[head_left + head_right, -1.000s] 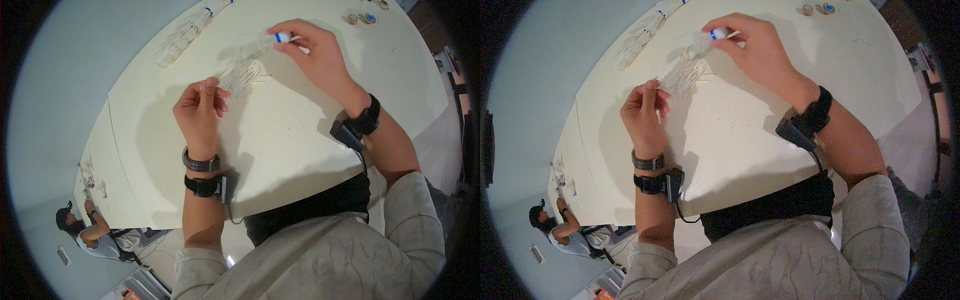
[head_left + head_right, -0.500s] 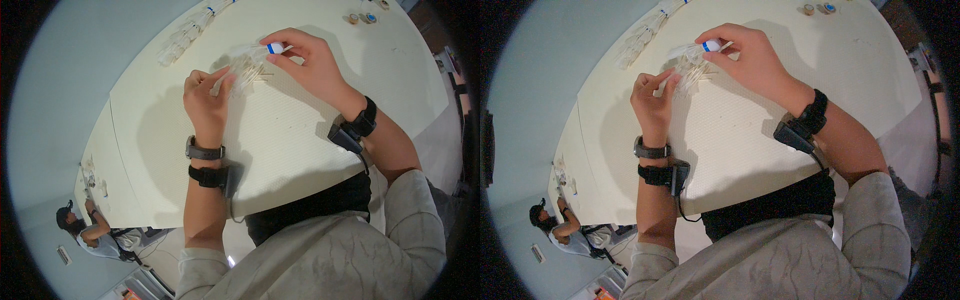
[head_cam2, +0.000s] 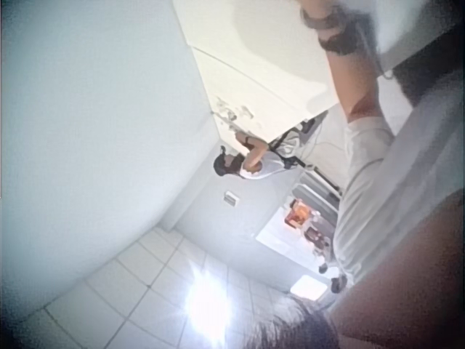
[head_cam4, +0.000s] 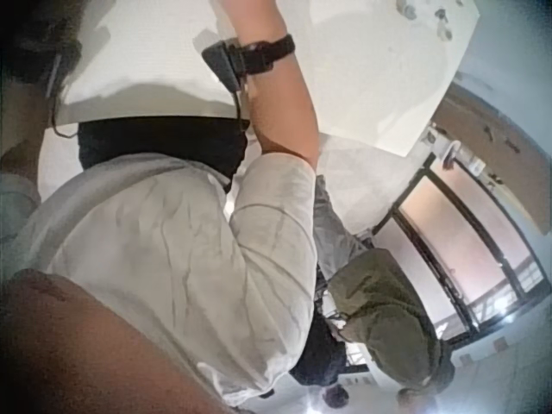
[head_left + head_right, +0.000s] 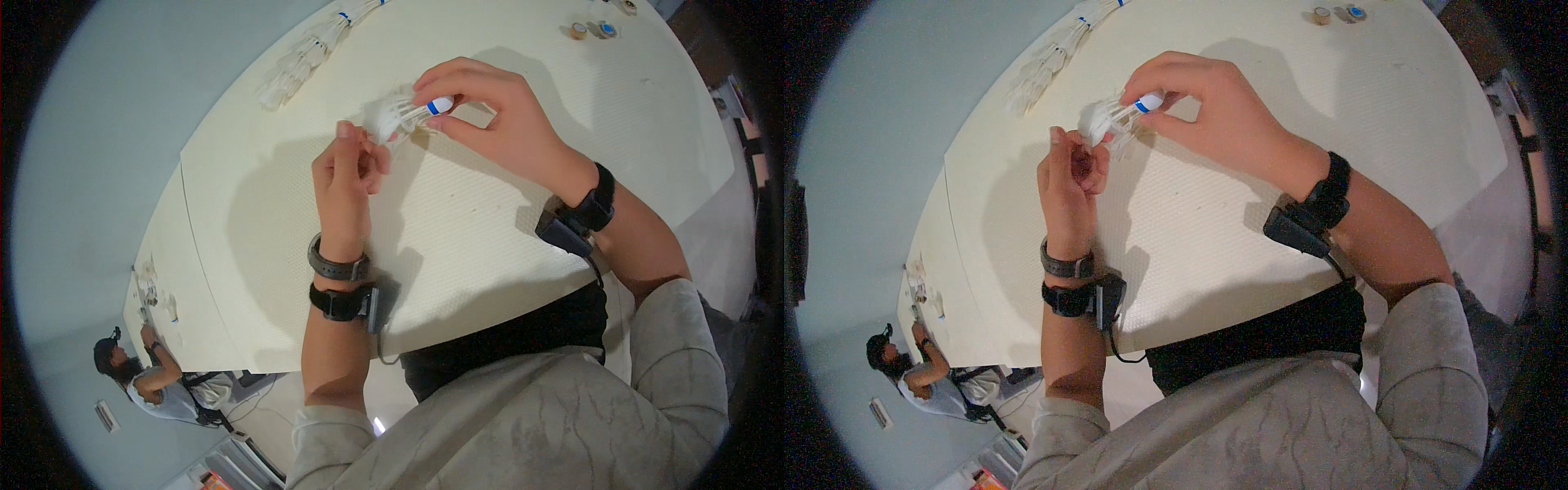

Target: The person inserts white feathers one by one into the base of a shuttlecock, then stacks several completed shuttlecocks together.

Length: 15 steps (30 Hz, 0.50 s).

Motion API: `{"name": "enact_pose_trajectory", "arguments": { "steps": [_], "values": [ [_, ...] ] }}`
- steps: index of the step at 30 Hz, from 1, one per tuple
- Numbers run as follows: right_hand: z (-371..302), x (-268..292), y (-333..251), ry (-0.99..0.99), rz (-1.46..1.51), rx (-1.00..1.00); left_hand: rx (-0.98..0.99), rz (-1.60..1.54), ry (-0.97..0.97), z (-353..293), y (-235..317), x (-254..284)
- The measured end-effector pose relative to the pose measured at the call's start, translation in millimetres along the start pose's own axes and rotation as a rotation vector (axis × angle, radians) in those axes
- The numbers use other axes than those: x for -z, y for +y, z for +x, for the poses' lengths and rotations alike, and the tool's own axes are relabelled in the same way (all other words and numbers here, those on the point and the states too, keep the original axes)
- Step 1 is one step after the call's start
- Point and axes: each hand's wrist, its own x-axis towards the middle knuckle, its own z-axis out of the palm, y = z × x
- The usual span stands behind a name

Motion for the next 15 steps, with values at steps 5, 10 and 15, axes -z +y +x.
{"name": "enact_pose_trajectory", "arguments": {
  "steps": [5,10,15],
  "values": [
    [-1.4,-1.7,-2.5,-0.024,0.006,0.027,0.059,-0.116,-0.041,-4.5,1.3,-6.1],
    [-2.5,-1.9,-2.0,-0.022,0.004,0.028,-0.002,0.055,-0.069,-5.0,1.4,-6.2],
    [-2.4,-3.1,-7.1,-0.009,0.000,0.006,-0.013,0.102,-0.039,-8.3,5.5,-11.0]
  ]
}}
